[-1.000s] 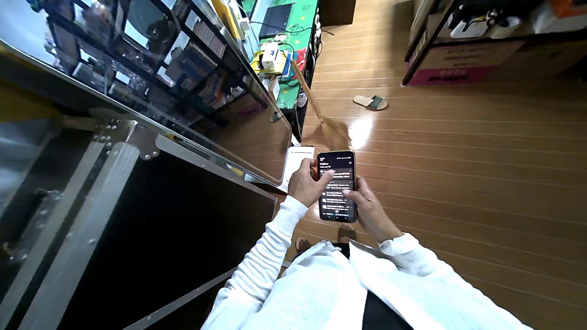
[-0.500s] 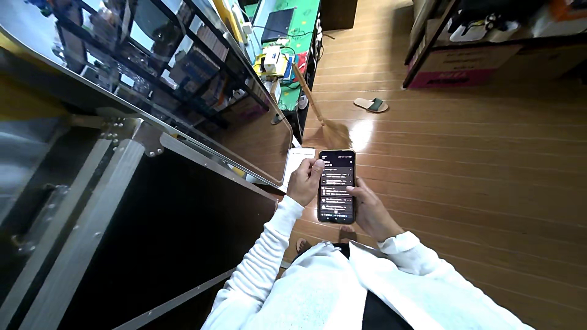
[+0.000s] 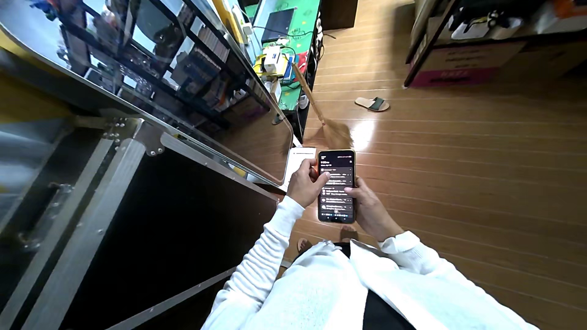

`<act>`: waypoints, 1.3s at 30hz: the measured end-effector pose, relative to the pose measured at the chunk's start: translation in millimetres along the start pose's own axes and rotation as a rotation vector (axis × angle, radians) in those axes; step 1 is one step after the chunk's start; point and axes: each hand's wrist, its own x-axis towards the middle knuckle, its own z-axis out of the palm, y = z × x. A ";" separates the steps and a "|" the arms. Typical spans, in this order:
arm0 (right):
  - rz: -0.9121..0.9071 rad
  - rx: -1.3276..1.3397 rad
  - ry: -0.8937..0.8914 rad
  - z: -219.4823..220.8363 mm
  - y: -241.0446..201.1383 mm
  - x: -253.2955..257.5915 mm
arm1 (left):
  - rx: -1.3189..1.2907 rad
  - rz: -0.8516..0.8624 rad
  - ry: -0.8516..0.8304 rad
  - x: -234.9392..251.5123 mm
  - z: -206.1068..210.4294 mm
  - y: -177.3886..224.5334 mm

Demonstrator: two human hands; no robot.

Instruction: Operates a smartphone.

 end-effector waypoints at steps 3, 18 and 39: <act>-0.003 -0.012 0.003 0.1 0.1 -0.6 | 0.024 0.004 0.001 -1.0 0.4 0.3; 0.000 -0.025 -0.009 -2.8 -1.9 -0.9 | -0.041 0.000 0.021 -1.6 3.6 -0.3; -0.001 -0.038 -0.013 -2.4 -1.8 1.3 | -0.059 0.003 0.022 0.1 3.2 -0.7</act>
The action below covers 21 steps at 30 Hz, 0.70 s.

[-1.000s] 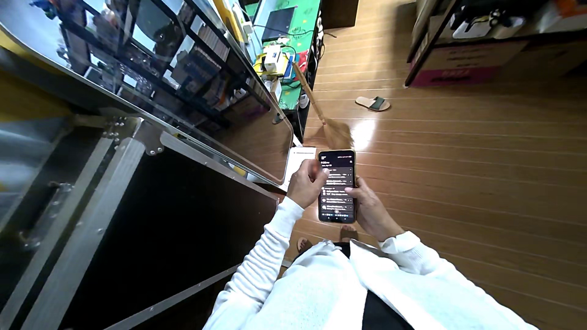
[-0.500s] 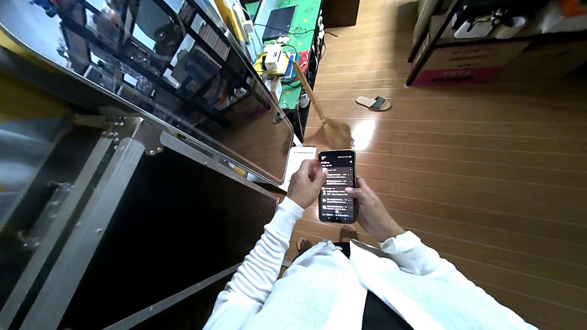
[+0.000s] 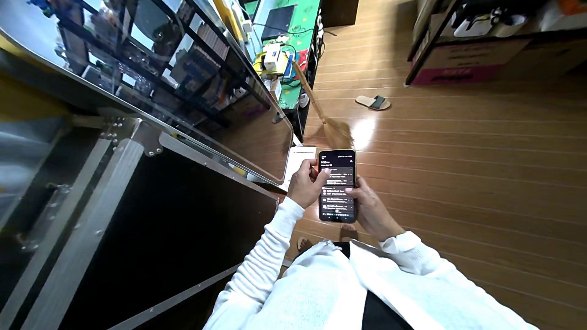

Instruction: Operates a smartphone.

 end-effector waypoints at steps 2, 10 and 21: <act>-0.001 -0.002 0.007 0.9 0.1 -0.1 | 0.007 -0.002 0.002 -0.1 -0.3 0.2; -0.072 -0.124 0.006 3.3 3.0 -0.7 | 0.154 -0.074 0.047 -0.6 5.5 1.8; -0.104 -0.222 0.032 2.7 6.5 0.7 | 0.274 -0.089 0.054 -0.4 8.3 6.5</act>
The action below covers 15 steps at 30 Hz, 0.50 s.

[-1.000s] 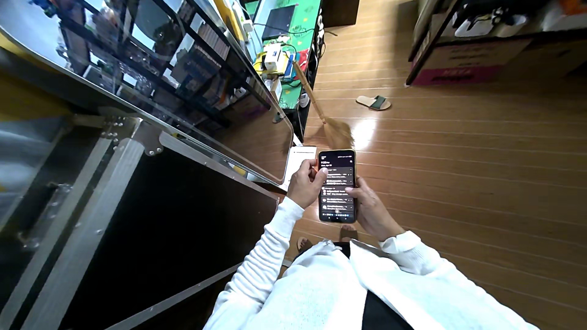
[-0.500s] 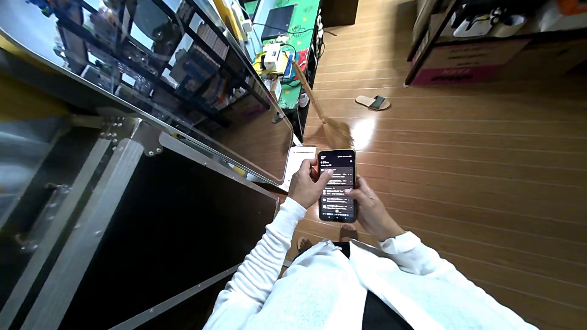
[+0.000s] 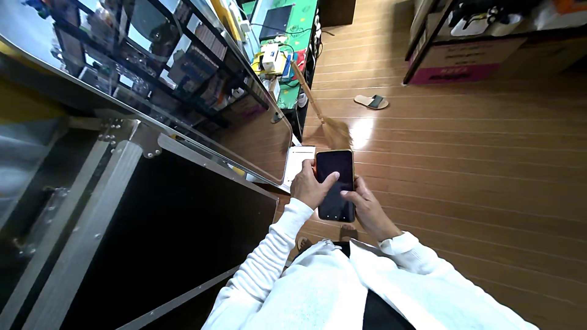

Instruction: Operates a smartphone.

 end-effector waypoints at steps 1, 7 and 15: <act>0.000 0.004 0.001 0.2 -0.2 0.0 | 0.000 0.005 0.002 0.1 0.2 -0.4; 0.045 0.061 0.012 -1.6 -3.6 1.4 | -0.148 0.096 -0.007 1.8 -3.5 -5.6; 0.128 0.227 0.001 1.0 -9.6 0.7 | -0.284 0.134 0.001 1.7 -2.2 -10.4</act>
